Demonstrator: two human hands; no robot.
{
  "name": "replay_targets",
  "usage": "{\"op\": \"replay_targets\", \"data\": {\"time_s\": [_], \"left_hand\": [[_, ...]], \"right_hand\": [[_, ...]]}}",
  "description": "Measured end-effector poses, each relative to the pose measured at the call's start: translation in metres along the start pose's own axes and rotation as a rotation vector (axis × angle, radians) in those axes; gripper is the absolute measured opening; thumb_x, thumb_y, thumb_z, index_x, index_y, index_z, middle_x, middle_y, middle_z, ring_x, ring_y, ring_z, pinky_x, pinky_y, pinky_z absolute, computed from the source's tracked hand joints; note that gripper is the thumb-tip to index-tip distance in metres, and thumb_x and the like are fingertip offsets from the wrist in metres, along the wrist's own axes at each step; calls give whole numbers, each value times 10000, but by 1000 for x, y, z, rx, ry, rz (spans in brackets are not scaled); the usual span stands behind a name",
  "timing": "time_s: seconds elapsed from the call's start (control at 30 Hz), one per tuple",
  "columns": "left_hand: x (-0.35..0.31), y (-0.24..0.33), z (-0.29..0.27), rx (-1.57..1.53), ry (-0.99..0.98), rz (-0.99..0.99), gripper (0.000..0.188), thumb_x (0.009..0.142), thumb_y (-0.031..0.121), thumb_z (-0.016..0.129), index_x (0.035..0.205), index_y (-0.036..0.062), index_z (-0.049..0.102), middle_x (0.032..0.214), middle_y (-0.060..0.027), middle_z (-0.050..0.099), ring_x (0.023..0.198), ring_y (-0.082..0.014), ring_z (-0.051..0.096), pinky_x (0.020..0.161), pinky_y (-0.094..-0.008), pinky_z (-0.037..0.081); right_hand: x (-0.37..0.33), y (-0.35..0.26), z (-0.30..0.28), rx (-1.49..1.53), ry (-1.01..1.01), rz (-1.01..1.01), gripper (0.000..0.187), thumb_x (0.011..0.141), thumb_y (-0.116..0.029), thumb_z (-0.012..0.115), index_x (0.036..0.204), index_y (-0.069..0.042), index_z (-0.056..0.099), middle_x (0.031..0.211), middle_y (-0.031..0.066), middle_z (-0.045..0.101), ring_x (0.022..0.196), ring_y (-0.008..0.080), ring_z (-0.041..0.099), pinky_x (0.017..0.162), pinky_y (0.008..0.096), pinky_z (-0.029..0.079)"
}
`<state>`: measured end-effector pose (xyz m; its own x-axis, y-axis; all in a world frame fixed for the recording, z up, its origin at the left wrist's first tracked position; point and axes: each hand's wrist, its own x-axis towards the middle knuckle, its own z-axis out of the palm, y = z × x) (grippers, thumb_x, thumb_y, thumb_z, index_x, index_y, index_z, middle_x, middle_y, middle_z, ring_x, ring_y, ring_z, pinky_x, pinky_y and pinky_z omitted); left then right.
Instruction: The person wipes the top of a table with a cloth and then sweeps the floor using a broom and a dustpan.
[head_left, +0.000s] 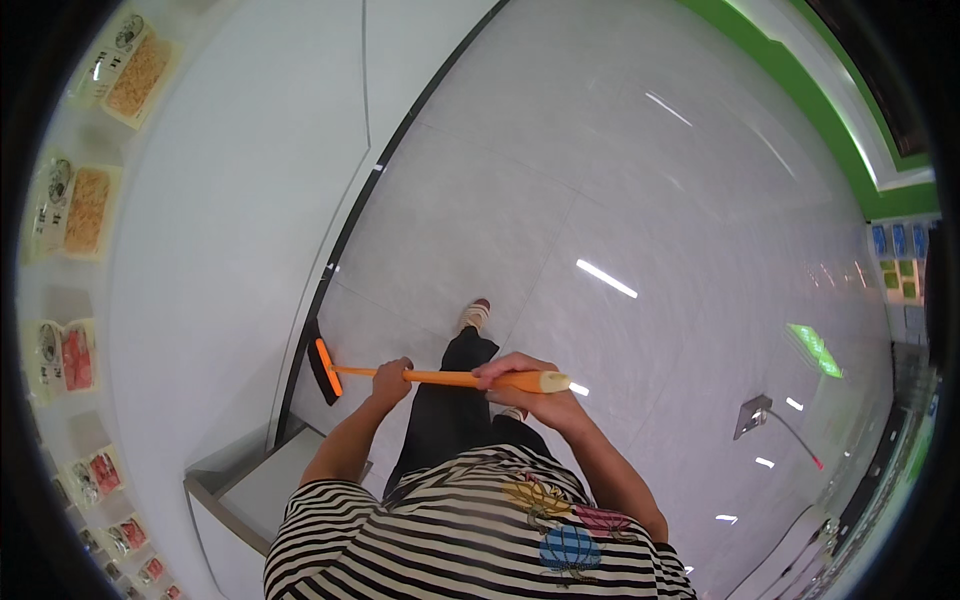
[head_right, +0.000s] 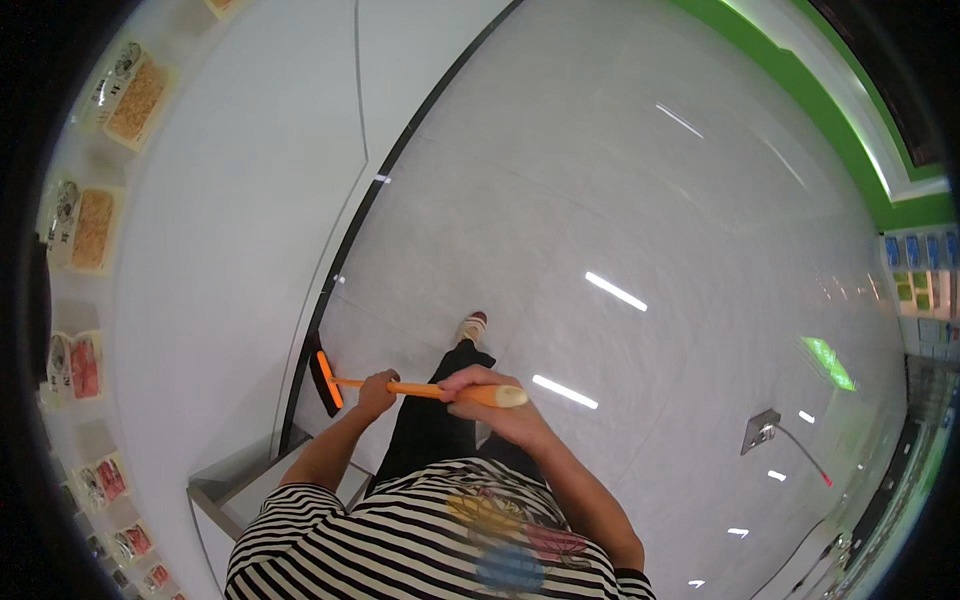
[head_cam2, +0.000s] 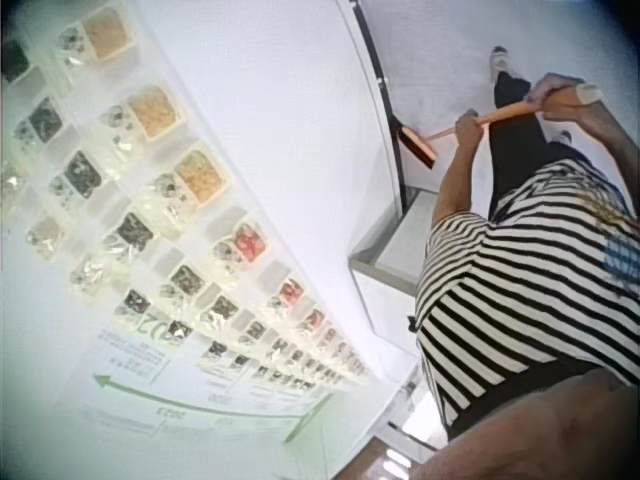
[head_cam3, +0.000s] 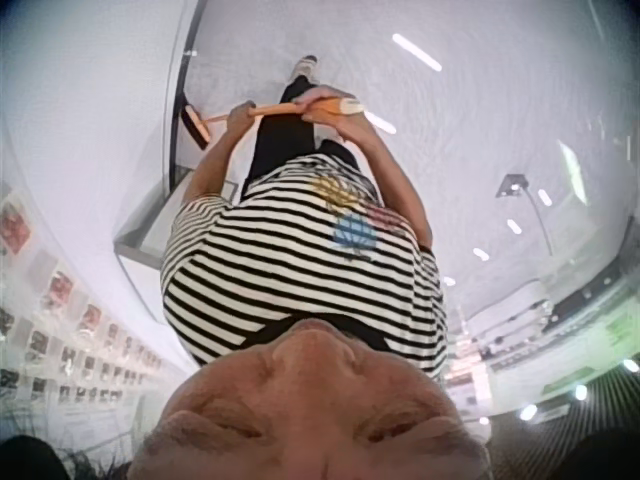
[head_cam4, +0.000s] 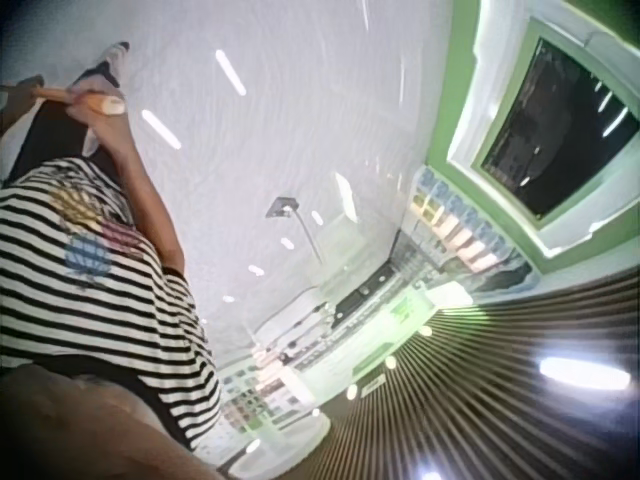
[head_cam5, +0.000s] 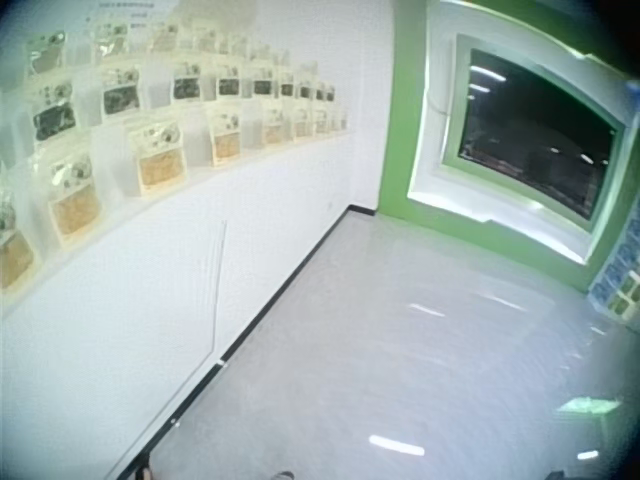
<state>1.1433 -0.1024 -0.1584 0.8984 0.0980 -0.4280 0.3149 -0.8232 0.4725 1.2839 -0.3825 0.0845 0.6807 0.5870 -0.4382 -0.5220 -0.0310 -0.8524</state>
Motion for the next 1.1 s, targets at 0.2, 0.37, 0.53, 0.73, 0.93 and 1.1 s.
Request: {"op": "replay_targets", "data": {"time_s": [0.2,0.37,0.53,0.73,0.93,1.1], "left_hand": [[116,84,-45,-91,116,247,158,631,54,528,767,105,590,752,-80,605,759,-296,561,674,-405,419],[210,224,-58,-211,-57,553,190,597,44,571,773,95,520,699,-85,580,696,-312,557,646,-411,404],[209,387,-70,-175,-476,922,188,625,69,579,798,115,521,694,-85,578,700,-303,566,608,-418,416],[172,497,-34,-394,-633,1197,166,637,78,532,802,95,538,721,-106,590,758,-294,574,669,-410,431],[113,508,-63,-307,-587,1358,231,665,107,559,880,35,513,644,-100,529,660,-292,531,648,-384,395],[127,413,-91,-41,-625,1000,325,691,117,573,1005,49,526,720,-141,590,705,-318,587,629,-444,435]], "right_hand": [[63,-95,-46,38,243,-138,191,618,55,522,794,-15,541,792,103,605,855,235,591,798,338,458],[-1,-155,-108,-197,776,-319,225,556,-27,515,779,-11,488,688,78,517,731,227,557,819,403,443],[-105,-226,-82,-445,1225,-402,250,530,-77,486,762,16,480,675,130,528,665,225,524,777,386,431],[-131,-235,-31,-860,1118,-555,168,677,-135,558,734,1,477,637,102,496,648,214,496,723,379,401],[-209,-238,-30,-695,1278,-1254,261,706,-171,483,831,58,481,573,146,468,491,265,468,532,459,460],[-230,-167,-97,-210,1231,-809,224,676,-113,568,839,-54,425,534,9,360,479,131,351,510,288,311]]}}
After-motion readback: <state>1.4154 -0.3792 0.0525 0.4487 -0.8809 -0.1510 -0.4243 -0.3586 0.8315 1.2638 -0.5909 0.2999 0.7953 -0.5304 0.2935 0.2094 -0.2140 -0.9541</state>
